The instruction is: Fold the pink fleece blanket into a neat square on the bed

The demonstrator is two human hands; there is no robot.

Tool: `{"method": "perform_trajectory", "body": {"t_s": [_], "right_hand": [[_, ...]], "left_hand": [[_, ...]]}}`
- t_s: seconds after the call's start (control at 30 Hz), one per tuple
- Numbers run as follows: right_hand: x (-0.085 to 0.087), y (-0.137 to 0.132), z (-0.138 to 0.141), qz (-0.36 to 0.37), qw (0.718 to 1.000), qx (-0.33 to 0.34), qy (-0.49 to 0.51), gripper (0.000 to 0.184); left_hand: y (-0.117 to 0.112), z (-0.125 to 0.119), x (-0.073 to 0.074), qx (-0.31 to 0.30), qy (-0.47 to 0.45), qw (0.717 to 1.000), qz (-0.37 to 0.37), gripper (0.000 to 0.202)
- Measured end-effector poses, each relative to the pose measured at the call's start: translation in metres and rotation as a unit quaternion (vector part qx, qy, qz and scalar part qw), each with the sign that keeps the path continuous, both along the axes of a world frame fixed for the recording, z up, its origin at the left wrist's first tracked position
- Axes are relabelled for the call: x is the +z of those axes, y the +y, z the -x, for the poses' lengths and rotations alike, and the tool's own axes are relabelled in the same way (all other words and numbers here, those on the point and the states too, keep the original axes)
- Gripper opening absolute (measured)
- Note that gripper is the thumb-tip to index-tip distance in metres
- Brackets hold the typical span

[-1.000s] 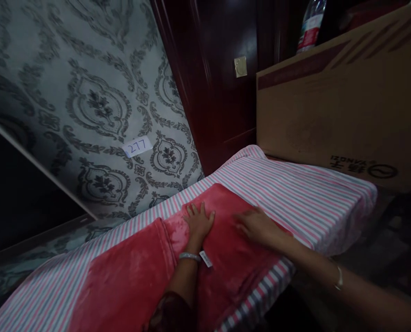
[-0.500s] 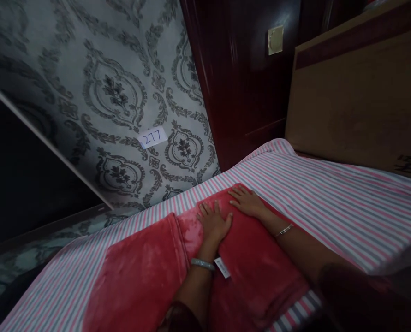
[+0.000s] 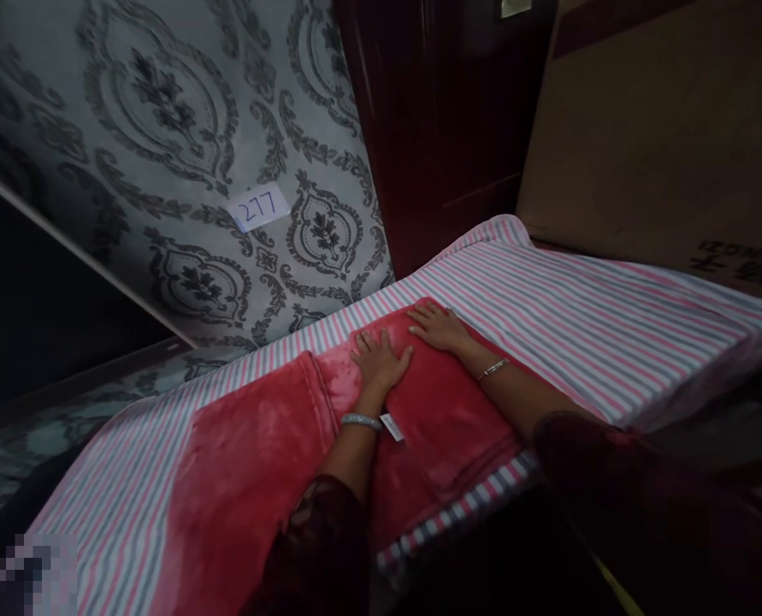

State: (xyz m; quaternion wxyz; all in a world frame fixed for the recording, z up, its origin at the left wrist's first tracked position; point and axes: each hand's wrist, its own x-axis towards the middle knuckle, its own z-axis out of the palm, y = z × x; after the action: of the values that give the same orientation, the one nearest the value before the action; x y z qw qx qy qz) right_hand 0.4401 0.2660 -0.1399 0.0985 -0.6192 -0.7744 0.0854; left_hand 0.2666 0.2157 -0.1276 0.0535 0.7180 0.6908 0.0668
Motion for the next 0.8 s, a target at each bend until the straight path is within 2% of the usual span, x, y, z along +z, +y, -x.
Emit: {"method": "perform_trajectory", "body": {"t_s": [0.13, 0.23, 0.33, 0.47, 0.57, 0.63, 0.73, 0.8], "right_hand": [[0.021, -0.015, -0.006, 0.036, 0.999, 0.007, 0.000, 0.059], [0.029, -0.050, -0.009, 0.019, 1.000, 0.017, 0.011, 0.059], [0.016, -0.103, -0.004, -0.023, 0.998, 0.061, 0.009, 0.060], [-0.017, -0.158, 0.008, -0.067, 0.992, 0.107, -0.017, 0.062], [-0.033, -0.169, 0.012, -0.113, 0.988, 0.101, -0.031, 0.060], [-0.037, -0.167, 0.012, -0.130, 0.986, 0.101, -0.034, 0.059], [-0.039, -0.162, 0.011, -0.139, 0.984, 0.105, -0.036, 0.058], [-0.039, -0.160, 0.009, -0.138, 0.984, 0.105, -0.031, 0.057]], "left_hand": [[0.002, 0.008, 0.018, -0.017, -0.004, 0.998, 0.055, 0.085], [-0.009, 0.017, 0.032, -0.063, 0.018, 0.996, 0.068, 0.074], [-0.030, 0.025, 0.030, -0.140, 0.037, 0.989, 0.026, 0.063], [-0.058, 0.030, 0.006, -0.179, 0.031, 0.983, 0.005, 0.061], [-0.064, 0.029, -0.006, -0.178, 0.019, 0.984, -0.023, 0.063], [-0.062, 0.030, -0.006, -0.175, -0.023, 0.984, -0.008, 0.064], [-0.051, 0.037, 0.005, -0.181, -0.152, 0.969, 0.065, 0.061], [-0.043, 0.050, 0.017, -0.193, -0.216, 0.953, 0.089, 0.054]]}}
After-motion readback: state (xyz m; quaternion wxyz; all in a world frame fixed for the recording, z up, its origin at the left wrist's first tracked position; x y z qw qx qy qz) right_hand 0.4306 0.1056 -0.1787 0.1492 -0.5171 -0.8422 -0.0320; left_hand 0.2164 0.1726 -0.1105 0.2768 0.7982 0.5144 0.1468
